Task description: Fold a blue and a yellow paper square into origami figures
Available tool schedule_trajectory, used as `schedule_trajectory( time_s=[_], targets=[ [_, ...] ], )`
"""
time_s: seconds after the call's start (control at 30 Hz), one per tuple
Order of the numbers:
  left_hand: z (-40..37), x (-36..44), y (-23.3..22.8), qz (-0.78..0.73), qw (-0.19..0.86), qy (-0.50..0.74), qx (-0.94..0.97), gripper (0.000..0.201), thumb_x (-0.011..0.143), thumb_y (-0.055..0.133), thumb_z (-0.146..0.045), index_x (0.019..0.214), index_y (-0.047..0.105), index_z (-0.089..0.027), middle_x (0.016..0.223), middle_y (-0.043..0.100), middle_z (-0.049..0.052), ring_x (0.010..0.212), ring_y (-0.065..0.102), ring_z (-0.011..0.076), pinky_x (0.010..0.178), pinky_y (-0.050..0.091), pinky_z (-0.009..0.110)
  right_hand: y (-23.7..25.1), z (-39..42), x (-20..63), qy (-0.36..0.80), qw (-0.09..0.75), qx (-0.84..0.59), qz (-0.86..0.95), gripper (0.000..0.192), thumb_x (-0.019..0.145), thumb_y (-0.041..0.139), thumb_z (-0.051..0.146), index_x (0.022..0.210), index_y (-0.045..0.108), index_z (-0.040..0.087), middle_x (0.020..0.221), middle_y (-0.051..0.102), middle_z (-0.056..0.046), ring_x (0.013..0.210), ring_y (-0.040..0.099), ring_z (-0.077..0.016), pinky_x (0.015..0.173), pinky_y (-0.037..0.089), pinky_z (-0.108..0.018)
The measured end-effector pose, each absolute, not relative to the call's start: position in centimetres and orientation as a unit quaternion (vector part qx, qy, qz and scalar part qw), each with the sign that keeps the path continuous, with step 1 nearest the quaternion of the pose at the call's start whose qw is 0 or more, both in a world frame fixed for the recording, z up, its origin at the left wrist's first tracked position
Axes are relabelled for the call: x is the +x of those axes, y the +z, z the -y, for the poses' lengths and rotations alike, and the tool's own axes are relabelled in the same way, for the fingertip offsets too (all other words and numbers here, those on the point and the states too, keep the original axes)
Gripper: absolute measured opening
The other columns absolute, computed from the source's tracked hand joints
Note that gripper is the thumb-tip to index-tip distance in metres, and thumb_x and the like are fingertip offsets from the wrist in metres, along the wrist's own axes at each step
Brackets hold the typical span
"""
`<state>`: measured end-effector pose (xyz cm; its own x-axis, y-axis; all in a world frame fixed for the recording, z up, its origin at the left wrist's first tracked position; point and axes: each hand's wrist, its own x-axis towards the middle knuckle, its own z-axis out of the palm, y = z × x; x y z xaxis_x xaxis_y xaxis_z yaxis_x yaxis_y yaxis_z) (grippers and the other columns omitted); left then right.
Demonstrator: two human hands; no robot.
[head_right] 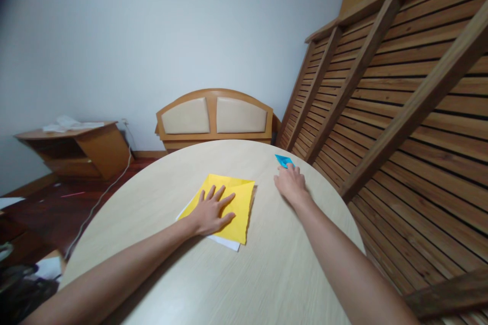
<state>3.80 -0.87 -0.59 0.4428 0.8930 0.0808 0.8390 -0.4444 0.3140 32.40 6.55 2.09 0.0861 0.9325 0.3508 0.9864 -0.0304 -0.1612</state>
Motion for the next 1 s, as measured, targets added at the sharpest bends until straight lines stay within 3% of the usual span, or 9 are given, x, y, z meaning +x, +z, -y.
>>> schedule_trajectory(
  time_s=[0.1, 0.2, 0.3, 0.37, 0.47, 0.63, 0.8, 0.9, 1.0],
  targets=[
    [1.1, 3.6, -0.5, -0.510, 0.125, 0.145, 0.839, 0.068, 0.088, 0.049, -0.064, 0.147, 0.046, -0.029, 0.159, 0.030, 0.014, 0.146, 0.016, 0.0478, 0.112, 0.006, 0.071, 1.1, -9.0, 35.3, -0.074, 0.189, -0.749, 0.631, 0.037, 0.089, 0.055, 0.030, 0.121, 0.069, 0.018, 0.144, 0.046, -0.021, 0.125, 0.047, -0.0420, 0.093, 0.044, -0.055],
    [1.3, 3.5, -0.2, -0.501, 0.120, 0.177, 0.839, 0.059, 0.090, 0.051, -0.058, 0.140, 0.054, -0.026, 0.153, 0.041, 0.014, 0.144, 0.025, 0.0440, 0.113, 0.012, 0.068, 0.2, -10.1, 37.2, -0.003, 0.222, -0.761, 0.610, 0.039, 0.089, 0.054, 0.028, 0.123, 0.068, 0.017, 0.137, 0.055, -0.021, 0.120, 0.053, -0.0395, 0.095, 0.044, -0.054],
    [1.2, 3.5, 0.0, -0.493, 0.126, 0.244, 0.826, 0.046, 0.093, 0.051, -0.049, 0.129, 0.062, -0.023, 0.142, 0.054, 0.013, 0.137, 0.040, 0.0376, 0.115, 0.019, 0.062, 0.3, -10.2, 37.5, 0.001, 0.249, -0.743, 0.621, 0.039, 0.090, 0.048, 0.022, 0.120, 0.068, 0.007, 0.123, 0.064, -0.024, 0.112, 0.061, -0.0342, 0.094, 0.046, -0.046],
    [1.0, 3.5, -0.1, -0.499, 0.159, 0.306, 0.795, 0.042, 0.095, 0.050, -0.045, 0.127, 0.062, -0.020, 0.135, 0.060, 0.015, 0.130, 0.050, 0.0341, 0.114, 0.028, 0.056, 1.0, -9.9, 36.6, -0.004, 0.276, -0.717, 0.640, 0.037, 0.092, 0.043, 0.020, 0.112, 0.071, 0.008, 0.117, 0.069, -0.021, 0.109, 0.063, -0.0291, 0.095, 0.046, -0.039],
    [0.5, 3.7, -0.4, -0.501, 0.257, 0.404, 0.721, 0.046, 0.095, 0.053, -0.046, 0.131, 0.056, -0.017, 0.130, 0.062, 0.018, 0.122, 0.057, 0.0310, 0.108, 0.039, 0.050, 2.6, -8.7, 33.6, 0.001, 0.313, -0.668, 0.675, 0.035, 0.095, 0.042, 0.024, 0.098, 0.076, 0.014, 0.104, 0.075, -0.014, 0.101, 0.067, -0.0260, 0.089, 0.049, -0.035],
    [0.2, 3.7, 0.0, -0.452, 0.432, 0.515, 0.586, 0.062, 0.087, 0.067, -0.050, 0.135, 0.045, -0.017, 0.131, 0.060, 0.020, 0.114, 0.063, 0.0256, 0.100, 0.047, 0.043, 5.0, -4.0, 25.9, 0.082, 0.396, -0.514, 0.757, 0.023, 0.090, 0.055, 0.024, 0.097, 0.076, 0.020, 0.102, 0.077, -0.007, 0.094, 0.071, -0.0213, 0.087, 0.053, -0.033],
    [0.6, 2.8, 1.1, -0.429, 0.456, 0.541, 0.562, 0.052, 0.082, 0.066, -0.060, 0.108, 0.061, -0.015, 0.104, 0.070, 0.012, 0.092, 0.068, 0.0225, 0.080, 0.055, 0.034, 4.6, 1.0, 21.3, 0.077, 0.379, -0.451, 0.804, 0.014, 0.086, 0.061, 0.018, 0.092, 0.074, 0.022, 0.098, 0.076, -0.005, 0.093, 0.069, -0.0226, 0.088, 0.052, -0.038],
    [0.9, 2.7, 1.2, -0.413, 0.461, 0.537, 0.573, 0.049, 0.080, 0.071, -0.055, 0.109, 0.061, -0.017, 0.101, 0.070, 0.008, 0.086, 0.067, 0.0201, 0.072, 0.056, 0.031, 3.5, 2.2, 21.3, 0.084, 0.389, -0.419, 0.816, 0.016, 0.086, 0.062, 0.014, 0.098, 0.070, 0.022, 0.104, 0.072, -0.005, 0.101, 0.066, -0.0216, 0.092, 0.050, -0.038],
    [1.3, 3.0, 1.2, -0.403, 0.458, 0.526, 0.593, 0.046, 0.081, 0.071, -0.050, 0.113, 0.061, -0.018, 0.106, 0.069, 0.009, 0.089, 0.067, 0.0201, 0.068, 0.056, 0.029, 3.0, 2.6, 21.9, 0.106, 0.415, -0.419, 0.801, 0.013, 0.087, 0.063, 0.019, 0.099, 0.068, 0.022, 0.103, 0.070, -0.005, 0.097, 0.065, -0.0208, 0.088, 0.051, -0.037]
  ],
)
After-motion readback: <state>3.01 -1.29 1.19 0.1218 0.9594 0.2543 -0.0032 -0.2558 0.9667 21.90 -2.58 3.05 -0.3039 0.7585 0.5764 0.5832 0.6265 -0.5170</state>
